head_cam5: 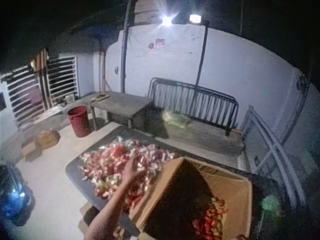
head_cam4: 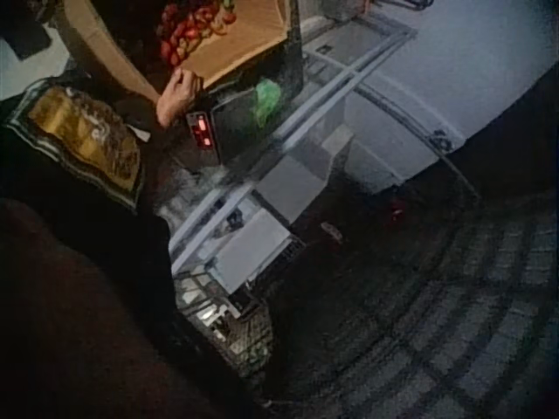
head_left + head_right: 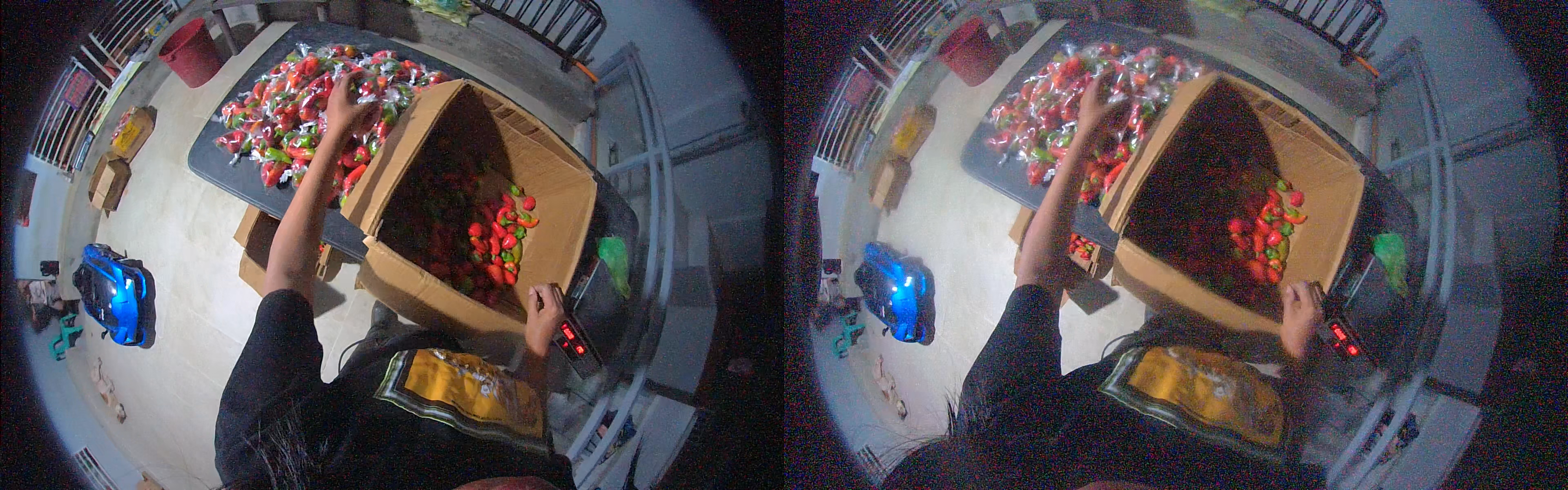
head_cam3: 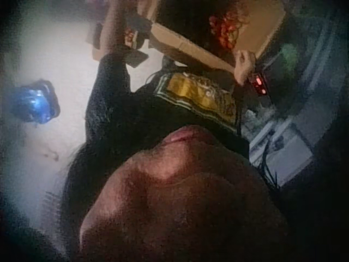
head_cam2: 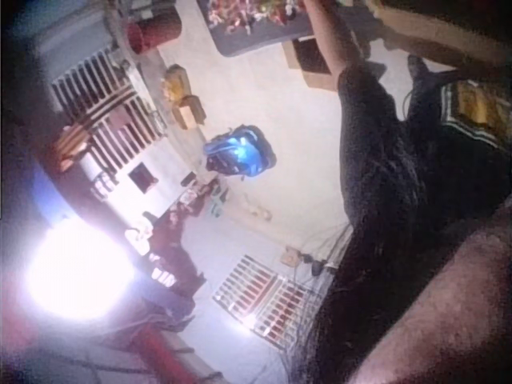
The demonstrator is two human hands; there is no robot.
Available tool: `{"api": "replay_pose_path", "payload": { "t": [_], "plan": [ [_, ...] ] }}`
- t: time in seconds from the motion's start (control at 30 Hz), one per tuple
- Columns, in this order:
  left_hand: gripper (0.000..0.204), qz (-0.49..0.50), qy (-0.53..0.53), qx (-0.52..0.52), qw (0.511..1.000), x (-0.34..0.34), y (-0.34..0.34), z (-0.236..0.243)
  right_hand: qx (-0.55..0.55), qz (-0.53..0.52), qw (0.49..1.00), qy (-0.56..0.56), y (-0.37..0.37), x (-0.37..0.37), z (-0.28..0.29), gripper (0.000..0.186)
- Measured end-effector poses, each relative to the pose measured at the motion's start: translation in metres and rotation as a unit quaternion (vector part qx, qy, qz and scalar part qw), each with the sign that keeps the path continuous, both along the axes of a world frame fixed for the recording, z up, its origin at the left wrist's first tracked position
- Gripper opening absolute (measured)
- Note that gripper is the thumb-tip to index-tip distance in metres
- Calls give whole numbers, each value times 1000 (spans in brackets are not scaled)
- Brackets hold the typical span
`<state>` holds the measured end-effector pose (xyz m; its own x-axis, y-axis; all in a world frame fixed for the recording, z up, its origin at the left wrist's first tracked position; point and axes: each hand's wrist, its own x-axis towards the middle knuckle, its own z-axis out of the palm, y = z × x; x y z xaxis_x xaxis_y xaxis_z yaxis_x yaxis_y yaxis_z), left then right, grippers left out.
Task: The person picks red and green peppers from a cardboard box, places them on a digital scale, then transfers them into clear plastic bags. The person ties the bags and sets them aside on the table, repeating the process for multiple bags.
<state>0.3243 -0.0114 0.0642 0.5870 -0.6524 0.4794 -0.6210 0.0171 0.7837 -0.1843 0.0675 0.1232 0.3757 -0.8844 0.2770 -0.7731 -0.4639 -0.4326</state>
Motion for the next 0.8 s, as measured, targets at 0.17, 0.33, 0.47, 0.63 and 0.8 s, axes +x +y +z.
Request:
{"api": "replay_pose_path", "payload": {
  "t": [0.17, 0.33, 0.47, 0.63, 0.8],
  "plan": [
    [65, 16, -25, -8, 1000, 10, -32, 0, 5, -11, 1000, -10, 0, -2, -3, 8],
    [54, -17, -139, -98, 985, 35, -32, 7, 19, -26, 999, -3, -3, -7, -11, 8],
    [45, 21, -162, -72, 984, 75, -23, 26, 21, -28, 999, -5, -3, -10, -10, 9],
    [51, 117, -281, 49, 951, 169, -7, 10, 7, -32, 999, -4, -3, -11, -11, 11],
    [72, -74, -277, 211, 935, 264, 22, -78, 19, -27, 999, -2, -9, -12, -12, 12]
  ]
}}
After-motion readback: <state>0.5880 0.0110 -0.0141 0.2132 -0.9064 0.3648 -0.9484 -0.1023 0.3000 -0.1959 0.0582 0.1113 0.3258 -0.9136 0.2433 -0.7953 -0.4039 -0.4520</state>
